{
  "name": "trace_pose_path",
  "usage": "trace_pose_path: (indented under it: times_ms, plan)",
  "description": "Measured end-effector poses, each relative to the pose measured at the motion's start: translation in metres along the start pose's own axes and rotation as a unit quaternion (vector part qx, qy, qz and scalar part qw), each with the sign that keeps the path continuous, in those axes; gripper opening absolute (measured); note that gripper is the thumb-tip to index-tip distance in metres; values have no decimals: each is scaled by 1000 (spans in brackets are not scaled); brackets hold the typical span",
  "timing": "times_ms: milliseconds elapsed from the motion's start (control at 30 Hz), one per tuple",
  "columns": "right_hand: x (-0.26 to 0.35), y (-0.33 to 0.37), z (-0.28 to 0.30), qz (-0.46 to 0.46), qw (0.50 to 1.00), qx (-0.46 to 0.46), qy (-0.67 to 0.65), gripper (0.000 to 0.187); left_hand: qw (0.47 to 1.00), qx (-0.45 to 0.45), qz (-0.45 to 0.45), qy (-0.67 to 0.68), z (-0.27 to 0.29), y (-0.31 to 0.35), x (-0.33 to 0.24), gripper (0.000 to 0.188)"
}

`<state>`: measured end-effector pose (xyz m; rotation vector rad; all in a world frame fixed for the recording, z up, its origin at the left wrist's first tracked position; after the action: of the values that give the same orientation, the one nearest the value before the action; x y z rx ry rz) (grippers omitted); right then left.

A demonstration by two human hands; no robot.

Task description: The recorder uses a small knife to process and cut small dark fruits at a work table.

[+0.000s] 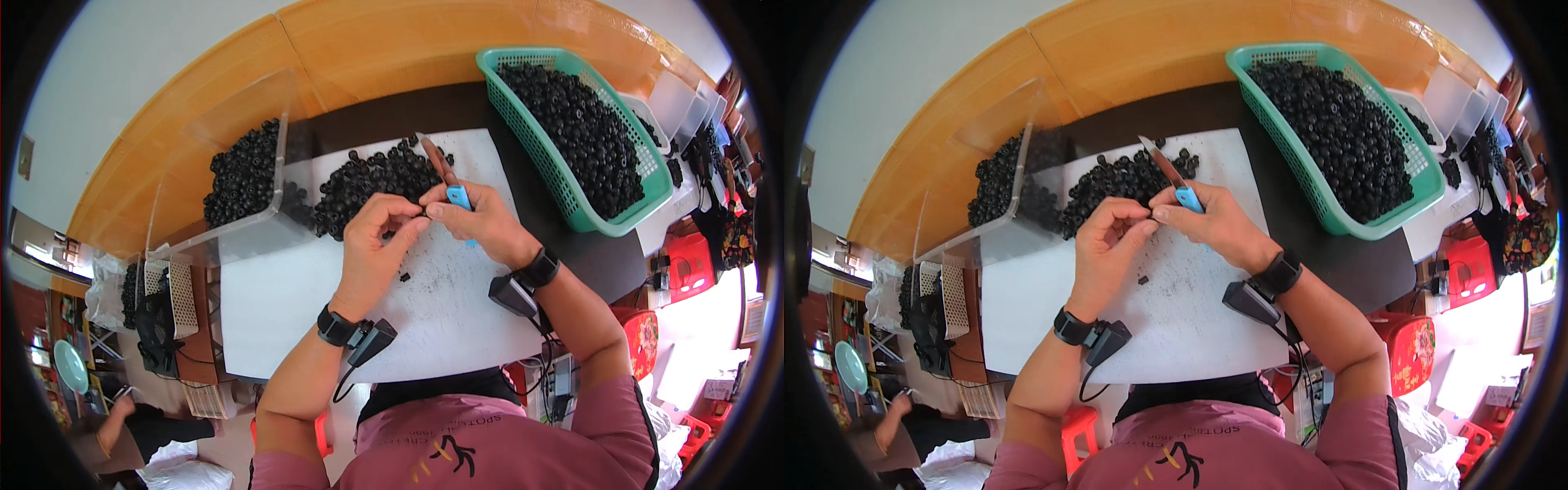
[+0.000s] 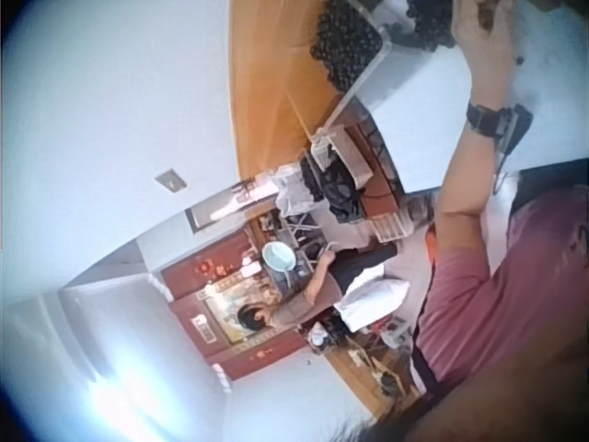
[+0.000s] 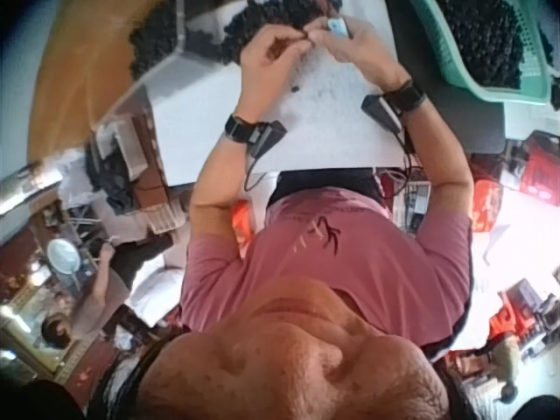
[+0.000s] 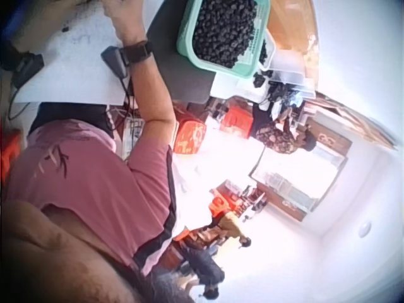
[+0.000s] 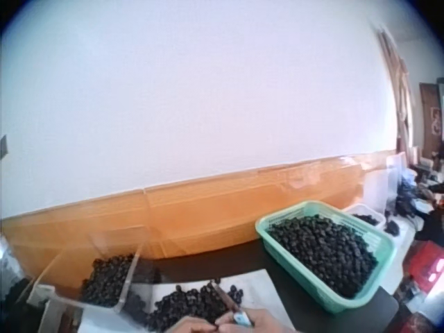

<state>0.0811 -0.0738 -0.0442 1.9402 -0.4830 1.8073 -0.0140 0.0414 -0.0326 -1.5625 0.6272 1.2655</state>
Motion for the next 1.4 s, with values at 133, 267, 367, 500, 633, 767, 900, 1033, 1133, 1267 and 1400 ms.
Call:
trace_pose_path:
  times_ms: [133,267,367,500,633,767,900,1033,1133,1267,1400]
  plan:
    - [-4,-3,2,-6,1000,8,-6,21,996,-16,58,62,-2,2,10,20]
    - [-3,-3,4,1,1000,11,13,21,999,13,47,21,-2,2,7,22]
    - [1,-2,2,33,999,-1,36,23,999,22,25,-3,0,2,4,21]
    - [0,-4,6,95,988,-33,122,27,989,-25,111,99,6,3,9,22]
    - [20,5,3,203,942,-40,265,29,980,-15,113,161,10,0,14,22]
    - [26,8,-6,245,899,-37,360,29,979,-2,114,171,9,1,15,24]
    - [26,8,-4,248,893,-39,374,30,978,7,121,169,7,2,17,26]
    - [28,8,-6,278,886,-29,370,27,975,28,117,187,5,1,17,26]
    - [27,8,-7,279,888,-23,365,26,972,33,115,203,5,2,17,25]
    - [24,7,-5,268,898,-18,349,24,966,37,121,226,6,1,18,25]
    - [12,-4,24,229,870,-165,405,24,957,54,110,264,2,0,9,24]
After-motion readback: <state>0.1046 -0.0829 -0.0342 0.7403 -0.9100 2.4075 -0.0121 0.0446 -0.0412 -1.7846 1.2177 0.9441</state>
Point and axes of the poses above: each hand's wrist, its own y-axis away from the middle knuckle, its own z-axis out of the back of the hand, x = y × z, the point moved 7 cm from there along -y, towards the middle knuckle, and after that the axes turned 6 degrees about y, right-handed, at the moved point
